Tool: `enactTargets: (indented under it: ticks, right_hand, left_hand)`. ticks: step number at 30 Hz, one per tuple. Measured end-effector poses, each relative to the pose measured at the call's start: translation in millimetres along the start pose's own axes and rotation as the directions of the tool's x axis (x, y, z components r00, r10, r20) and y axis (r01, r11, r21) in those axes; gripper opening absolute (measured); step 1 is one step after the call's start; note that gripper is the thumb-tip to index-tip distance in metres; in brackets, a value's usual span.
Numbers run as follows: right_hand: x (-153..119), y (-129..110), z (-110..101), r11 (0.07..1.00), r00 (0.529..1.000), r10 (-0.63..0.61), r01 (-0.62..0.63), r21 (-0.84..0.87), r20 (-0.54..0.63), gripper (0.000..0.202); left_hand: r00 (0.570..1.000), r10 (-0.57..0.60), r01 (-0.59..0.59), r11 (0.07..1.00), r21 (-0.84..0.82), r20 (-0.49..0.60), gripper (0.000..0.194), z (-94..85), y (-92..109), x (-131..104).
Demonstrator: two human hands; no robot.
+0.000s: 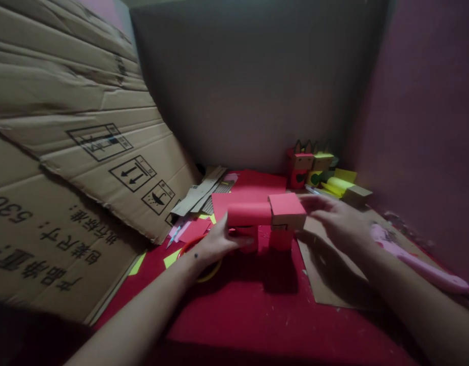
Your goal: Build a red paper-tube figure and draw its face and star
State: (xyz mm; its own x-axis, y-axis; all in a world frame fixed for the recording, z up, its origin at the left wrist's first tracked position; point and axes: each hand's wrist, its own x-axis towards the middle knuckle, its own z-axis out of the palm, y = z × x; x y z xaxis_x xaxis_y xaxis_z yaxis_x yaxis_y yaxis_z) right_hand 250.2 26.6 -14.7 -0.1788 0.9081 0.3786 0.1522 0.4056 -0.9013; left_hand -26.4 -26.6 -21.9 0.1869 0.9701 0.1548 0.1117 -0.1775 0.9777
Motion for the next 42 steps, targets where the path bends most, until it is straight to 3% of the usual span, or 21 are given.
enactTargets:
  ticks: [2,3,4,5,7,9,10,14,19,22,25,33,38,42]
  right_hand:
    - [-0.6,-15.8,-4.2,0.997,0.988,-0.077,0.074,-0.025,-0.133,0.023]
    - [-2.2,-26.7,-2.8,0.981,0.963,-0.187,0.174,-0.082,-0.193,0.024]
    - [-4.3,-38.7,0.9,0.939,0.934,-0.319,0.289,-0.185,-0.163,0.026]
    - [-6.3,-51.0,6.6,0.855,0.886,-0.458,0.416,-0.309,-0.074,0.027]
    - [-8.7,-72.6,21.4,0.642,0.774,-0.595,0.621,-0.450,0.217,0.026]
    - [-7.7,-85.7,36.0,0.481,0.695,-0.606,0.708,-0.517,0.388,0.024]
    - [-6.1,-88.5,41.8,0.436,0.687,-0.571,0.718,-0.543,0.449,0.025]
    - [-0.1,-84.5,51.7,0.342,0.686,-0.486,0.719,-0.604,0.542,0.027]
    - [-2.6,-80.1,53.2,0.337,0.688,-0.505,0.713,-0.615,0.522,0.024]
    - [-5.7,-82.1,56.4,0.332,0.698,-0.494,0.702,-0.630,0.518,0.023]
    - [-6.5,-83.2,58.4,0.342,0.707,-0.481,0.696,-0.632,0.518,0.023]
    - [-4.8,-81.8,57.4,0.360,0.700,-0.496,0.704,-0.612,0.514,0.024]
    - [-3.7,-80.2,56.9,0.365,0.703,-0.498,0.701,-0.613,0.507,0.025]
    - [-3.6,-79.2,57.4,0.375,0.713,-0.495,0.691,-0.617,0.497,0.025]
  left_hand:
    - [1.000,0.017,-0.017,1.000,-0.025,0.011,0.049,0.8,1.5,-1.3]
    - [1.000,0.025,-0.025,0.999,-0.038,0.012,0.048,1.5,2.5,-1.9]
    - [0.999,0.035,-0.034,0.998,-0.051,0.010,0.048,2.1,3.5,-2.4]
    - [0.999,0.046,-0.046,0.997,-0.064,0.006,0.049,2.7,4.5,-2.6]
    - [0.997,0.074,-0.075,0.993,-0.092,-0.012,0.054,2.7,5.7,-2.6]
    - [0.992,0.106,-0.114,0.986,-0.124,-0.070,0.062,0.2,5.5,-2.2]
    - [0.987,0.118,-0.133,0.981,-0.140,-0.107,0.064,-2.1,4.9,-2.2]
    - [0.978,0.132,-0.164,0.966,-0.200,-0.163,0.049,-14.0,3.1,-6.0]
    - [0.994,0.105,-0.110,0.978,-0.177,-0.037,0.033,-17.1,10.5,-14.7]
    - [0.986,0.164,-0.163,0.985,-0.056,0.010,0.032,-12.8,15.2,-15.6]
    - [0.971,0.238,-0.238,0.971,0.011,-0.018,0.028,-9.5,14.4,-13.4]
    - [0.965,0.250,-0.252,0.968,-0.020,-0.082,0.016,-7.1,7.2,-7.6]
    - [0.968,0.243,-0.244,0.970,-0.013,-0.061,0.014,-8.0,7.3,-5.8]
    - [0.986,0.168,-0.169,0.981,-0.097,-0.014,0.032,-4.2,8.5,-7.7]
